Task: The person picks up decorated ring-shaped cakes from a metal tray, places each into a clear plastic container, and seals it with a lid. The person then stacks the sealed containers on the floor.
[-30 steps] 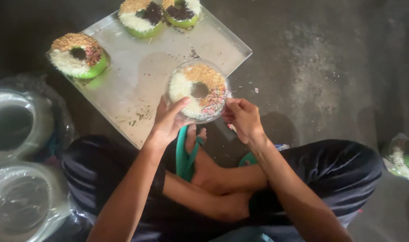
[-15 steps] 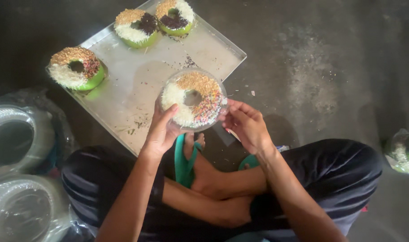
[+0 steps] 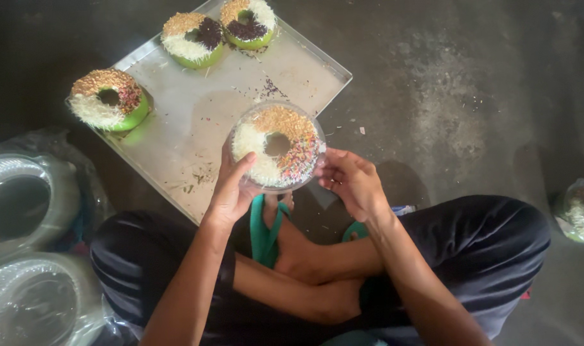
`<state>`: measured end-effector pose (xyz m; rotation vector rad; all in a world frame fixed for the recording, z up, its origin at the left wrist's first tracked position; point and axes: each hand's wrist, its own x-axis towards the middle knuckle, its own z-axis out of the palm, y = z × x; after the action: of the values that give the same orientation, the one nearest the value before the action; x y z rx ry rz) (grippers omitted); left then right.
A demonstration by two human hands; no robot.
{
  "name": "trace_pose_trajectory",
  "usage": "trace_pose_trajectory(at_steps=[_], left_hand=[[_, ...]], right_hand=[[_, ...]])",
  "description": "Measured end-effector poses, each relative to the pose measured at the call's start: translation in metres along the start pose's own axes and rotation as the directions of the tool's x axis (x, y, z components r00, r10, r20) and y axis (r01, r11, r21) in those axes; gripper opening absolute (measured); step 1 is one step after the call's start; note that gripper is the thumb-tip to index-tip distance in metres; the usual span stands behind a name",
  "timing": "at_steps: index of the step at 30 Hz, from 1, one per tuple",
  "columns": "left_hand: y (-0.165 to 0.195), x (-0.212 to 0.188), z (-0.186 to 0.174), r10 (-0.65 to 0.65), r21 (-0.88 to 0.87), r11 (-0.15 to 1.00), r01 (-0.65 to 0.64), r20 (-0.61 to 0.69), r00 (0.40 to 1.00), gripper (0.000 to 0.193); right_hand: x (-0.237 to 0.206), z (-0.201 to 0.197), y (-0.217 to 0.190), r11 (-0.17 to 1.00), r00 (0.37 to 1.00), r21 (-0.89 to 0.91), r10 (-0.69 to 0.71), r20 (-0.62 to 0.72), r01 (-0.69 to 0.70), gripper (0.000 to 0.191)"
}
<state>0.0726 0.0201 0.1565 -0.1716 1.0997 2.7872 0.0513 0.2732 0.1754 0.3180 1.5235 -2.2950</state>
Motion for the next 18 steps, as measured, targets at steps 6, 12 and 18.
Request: trace_pose_trajectory(at_steps=[6, 12, 18], left_hand=[[0.001, 0.001, -0.005, -0.022, -0.082, 0.996, 0.025, 0.036, 0.999, 0.085], [0.000, 0.000, -0.007, -0.027, -0.085, 0.996, 0.033, 0.075, 0.997, 0.083], [0.001, -0.001, -0.010, -0.012, -0.059, 0.998, 0.017, 0.076, 0.997, 0.084]], right_hand=[[-0.009, -0.001, -0.007, 0.999, 0.988, 0.014, -0.048, 0.147, 0.046, 0.031], [-0.008, -0.011, -0.001, 0.991, 0.972, 0.135, -0.044, 0.231, 0.013, 0.032], [-0.001, -0.009, 0.018, 0.984, 0.985, 0.169, -0.089, 0.151, 0.063, 0.020]])
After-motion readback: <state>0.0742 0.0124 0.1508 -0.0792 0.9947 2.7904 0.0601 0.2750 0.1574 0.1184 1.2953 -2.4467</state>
